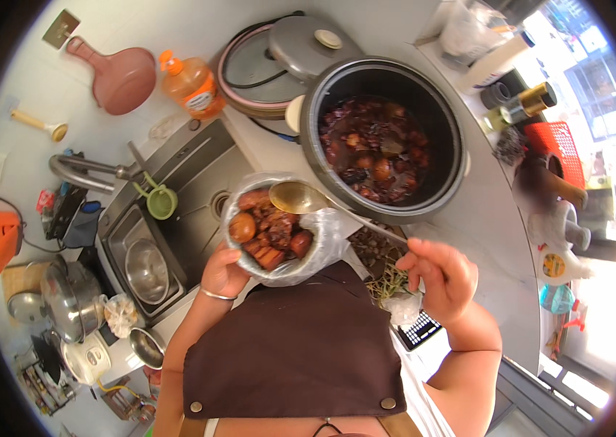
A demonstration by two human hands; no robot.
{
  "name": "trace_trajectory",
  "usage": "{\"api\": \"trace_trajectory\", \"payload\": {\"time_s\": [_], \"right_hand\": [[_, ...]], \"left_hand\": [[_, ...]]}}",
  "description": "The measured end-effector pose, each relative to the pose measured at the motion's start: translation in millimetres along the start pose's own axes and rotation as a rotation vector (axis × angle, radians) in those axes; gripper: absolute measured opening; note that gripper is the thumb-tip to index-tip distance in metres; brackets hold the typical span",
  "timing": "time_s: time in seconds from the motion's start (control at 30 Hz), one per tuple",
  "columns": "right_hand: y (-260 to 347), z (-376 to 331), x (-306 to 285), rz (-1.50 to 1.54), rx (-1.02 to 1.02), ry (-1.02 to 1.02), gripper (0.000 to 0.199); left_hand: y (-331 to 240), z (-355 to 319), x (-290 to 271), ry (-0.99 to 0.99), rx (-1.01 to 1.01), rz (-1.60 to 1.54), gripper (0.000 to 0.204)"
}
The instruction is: The person scoops pieces of meat and eggs from a pot into a plastic-lined bowl using a ladle, removes the bag from the bowl, ties it, and hands the bag to another person at a door.
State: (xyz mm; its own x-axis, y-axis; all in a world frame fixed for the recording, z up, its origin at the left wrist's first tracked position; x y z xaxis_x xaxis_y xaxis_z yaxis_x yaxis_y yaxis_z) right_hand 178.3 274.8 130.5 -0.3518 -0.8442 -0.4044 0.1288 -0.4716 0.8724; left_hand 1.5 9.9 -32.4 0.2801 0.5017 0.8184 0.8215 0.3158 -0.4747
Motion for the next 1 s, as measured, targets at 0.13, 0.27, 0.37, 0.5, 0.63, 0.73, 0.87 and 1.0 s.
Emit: {"api": "trace_trajectory", "payload": {"time_s": [0.13, 0.27, 0.37, 0.5, 0.63, 0.73, 0.87, 1.0], "right_hand": [[-22, -16, -30, 0.393, 0.427, -0.242, 0.024], [-37, -15, -62, 0.122, 0.391, -0.324, 0.023], [-46, -16, -68, -0.384, 0.319, -0.241, 0.026], [-54, -5, -57, -0.870, 0.056, -0.004, 0.047], [-64, -1, -49, -0.987, -0.016, 0.088, 0.050], [-63, -1, -45, -0.993, -0.063, 0.055, 0.050], [-61, -5, -50, -0.876, -0.049, -0.087, 0.043], [-86, -24, -63, -0.398, 0.193, -0.351, 0.028]], "left_hand": [[13, -7, -4, -0.027, -0.002, -0.034, 0.075], [31, -22, -24, -0.089, 0.006, -0.070, 0.078], [43, -37, -37, -0.128, 0.036, -0.073, 0.078], [58, -60, -66, -0.198, 0.090, -0.089, 0.074], [68, -83, -81, -0.268, 0.129, -0.091, 0.075], [76, -97, -93, -0.305, 0.180, -0.093, 0.076], [87, -112, -107, -0.301, 0.266, -0.132, 0.081], [89, -118, -120, -0.321, 0.283, -0.127, 0.080]]}}
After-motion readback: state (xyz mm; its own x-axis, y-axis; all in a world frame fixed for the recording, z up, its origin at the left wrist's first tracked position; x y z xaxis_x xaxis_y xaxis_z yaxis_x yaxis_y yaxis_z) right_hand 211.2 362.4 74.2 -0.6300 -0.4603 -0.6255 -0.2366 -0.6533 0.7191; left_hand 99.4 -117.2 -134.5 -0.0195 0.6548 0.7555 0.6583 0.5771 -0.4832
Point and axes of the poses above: each hand's wrist, its own z-axis towards the middle knuckle, its own x-axis out of the palm, y = z × x, the point moved 4 cm from there along z, towards the middle knuckle, and after that the axes turned 6 degrees about y, right-handed, at the moved point
